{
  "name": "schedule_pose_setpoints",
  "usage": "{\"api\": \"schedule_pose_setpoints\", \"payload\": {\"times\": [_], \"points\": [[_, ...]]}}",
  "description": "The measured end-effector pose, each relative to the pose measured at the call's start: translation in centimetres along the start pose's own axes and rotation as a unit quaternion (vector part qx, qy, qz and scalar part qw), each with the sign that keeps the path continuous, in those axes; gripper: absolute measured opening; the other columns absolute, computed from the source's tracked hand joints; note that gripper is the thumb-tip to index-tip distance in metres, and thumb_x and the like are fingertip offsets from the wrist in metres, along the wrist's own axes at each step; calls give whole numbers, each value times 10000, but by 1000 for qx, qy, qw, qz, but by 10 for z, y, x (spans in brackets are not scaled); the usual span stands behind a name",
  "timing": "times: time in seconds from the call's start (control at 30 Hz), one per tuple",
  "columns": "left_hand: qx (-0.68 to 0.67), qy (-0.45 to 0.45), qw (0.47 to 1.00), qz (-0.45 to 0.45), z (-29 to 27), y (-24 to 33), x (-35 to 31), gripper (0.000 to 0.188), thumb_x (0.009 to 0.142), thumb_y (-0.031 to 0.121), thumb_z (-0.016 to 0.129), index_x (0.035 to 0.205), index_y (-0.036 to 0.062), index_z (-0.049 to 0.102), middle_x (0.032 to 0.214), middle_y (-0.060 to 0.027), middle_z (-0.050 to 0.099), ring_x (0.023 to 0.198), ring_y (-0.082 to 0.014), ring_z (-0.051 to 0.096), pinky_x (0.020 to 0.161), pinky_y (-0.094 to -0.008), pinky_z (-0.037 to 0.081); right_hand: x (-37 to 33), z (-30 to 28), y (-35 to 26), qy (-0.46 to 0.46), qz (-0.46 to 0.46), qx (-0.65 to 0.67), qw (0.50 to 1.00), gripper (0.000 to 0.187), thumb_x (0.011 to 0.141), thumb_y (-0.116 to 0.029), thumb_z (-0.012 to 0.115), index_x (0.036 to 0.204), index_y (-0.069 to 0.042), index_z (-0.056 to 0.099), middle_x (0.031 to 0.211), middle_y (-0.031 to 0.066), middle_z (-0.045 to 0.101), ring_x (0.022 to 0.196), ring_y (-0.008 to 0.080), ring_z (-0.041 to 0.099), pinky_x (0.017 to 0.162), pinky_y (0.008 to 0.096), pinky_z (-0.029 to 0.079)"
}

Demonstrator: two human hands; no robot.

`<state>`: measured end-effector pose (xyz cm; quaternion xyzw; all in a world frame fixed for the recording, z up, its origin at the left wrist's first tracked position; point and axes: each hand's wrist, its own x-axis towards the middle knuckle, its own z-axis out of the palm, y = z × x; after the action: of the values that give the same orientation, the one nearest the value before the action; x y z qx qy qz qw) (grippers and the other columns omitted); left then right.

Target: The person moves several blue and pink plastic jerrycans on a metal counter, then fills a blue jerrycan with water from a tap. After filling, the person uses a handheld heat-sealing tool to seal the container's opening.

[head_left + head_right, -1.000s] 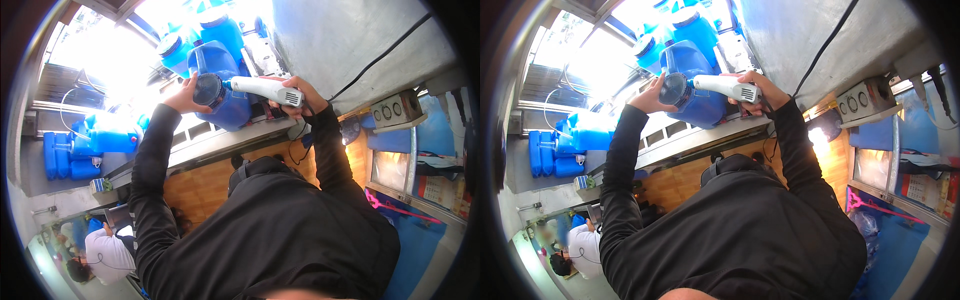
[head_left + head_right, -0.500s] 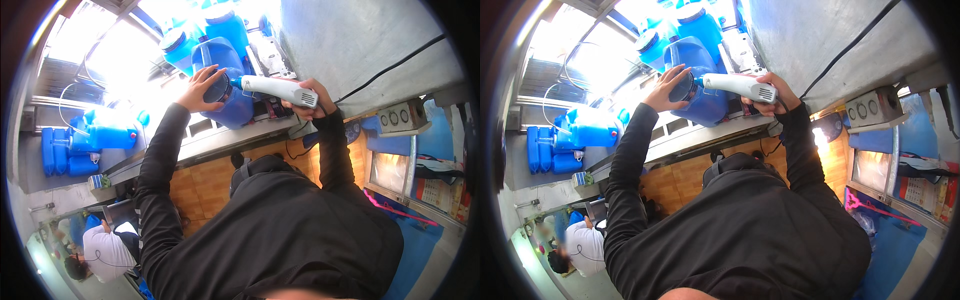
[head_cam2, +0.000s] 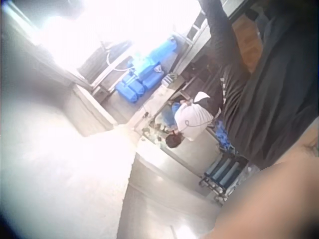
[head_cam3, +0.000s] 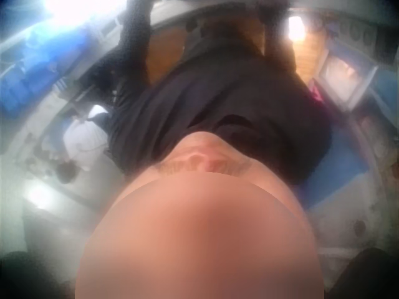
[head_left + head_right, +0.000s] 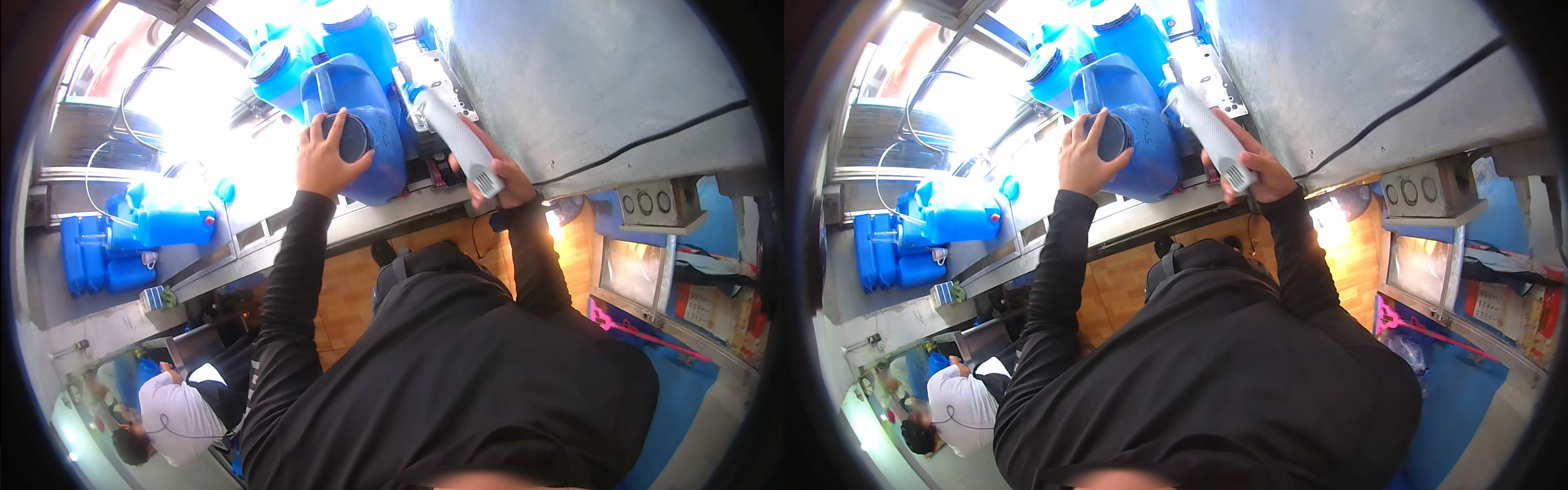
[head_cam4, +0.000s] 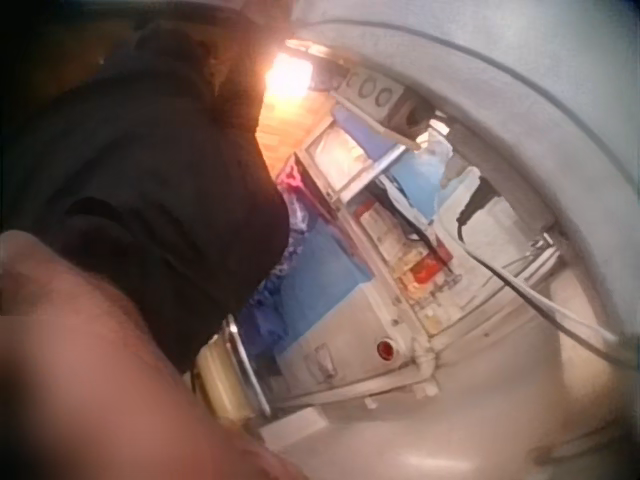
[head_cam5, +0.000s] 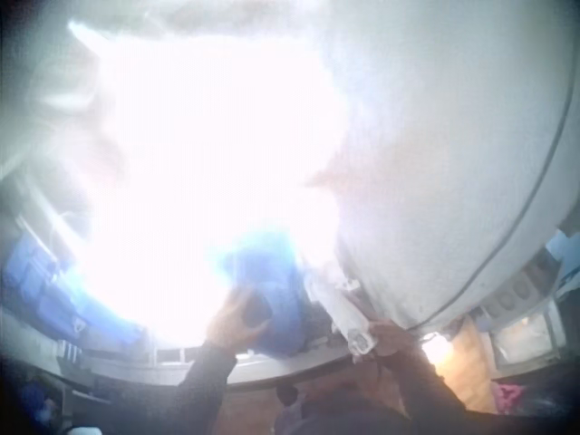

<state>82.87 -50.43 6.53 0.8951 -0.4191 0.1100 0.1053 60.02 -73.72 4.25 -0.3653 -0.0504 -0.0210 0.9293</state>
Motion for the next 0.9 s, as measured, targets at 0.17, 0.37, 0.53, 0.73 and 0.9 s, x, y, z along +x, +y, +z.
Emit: {"api": "schedule_pose_setpoints", "payload": {"times": [0.17, 0.37, 0.53, 0.73, 0.9], "points": [[80, 33, 973, -216, 23, 34, -2, 913, 761, 692, 651, 1488, 173, 461, 1445, -261, 458, 1222, -493, 488, 973, -613, 418, 39, -36, 17, 132, -21, -118, 984, 1036, 859, -151, 772, 1615, -209, 67, 1211, 219, 563, 821, 236, 680, 648, 372, 616], [-16, 15, 998, -55, 5, 7, -3, 901, 735, 605, 734, 1489, 193, 464, 1441, -208, 465, 1245, -441, 490, 1020, -527, 435, 99, -126, 50, 262, -141, -483, 824, 1066, 697, -48, 740, 1591, -127, 164, 1463, 231, 435, 1263, 336, 534, 1016, 378, 470], [-131, -28, 988, 70, -12, -24, 1, 878, 707, 522, 805, 1464, 203, 497, 1431, -172, 475, 1251, -419, 500, 1022, -493, 448, 125, -183, 75, 324, -108, -579, 740, 1048, 630, -191, 806, 1522, -57, 271, 1440, 275, 449, 1348, 391, 448, 1137, 422, 344], [36, -17, 970, -239, 5, 37, -1, 1095, 700, 807, 646, 1463, 44, 458, 1359, -293, 515, 1099, -481, 603, 910, -498, 522, 150, -199, 73, 362, 1, -666, 652, 1125, 661, -326, 825, 1561, -18, 224, 1428, 281, 460, 1301, 434, 459, 1118, 465, 368], [-22, -236, 962, -136, -46, -10, 17, 1080, 637, 948, 557, 982, -59, 738, 827, -204, 727, 809, -324, 734, 782, -403, 566, 145, -191, 65, 364, -58, -700, 612, 1114, 687, -392, 799, 1559, -11, 220, 1456, 280, 422, 1336, 449, 402, 1139, 487, 307]]}}
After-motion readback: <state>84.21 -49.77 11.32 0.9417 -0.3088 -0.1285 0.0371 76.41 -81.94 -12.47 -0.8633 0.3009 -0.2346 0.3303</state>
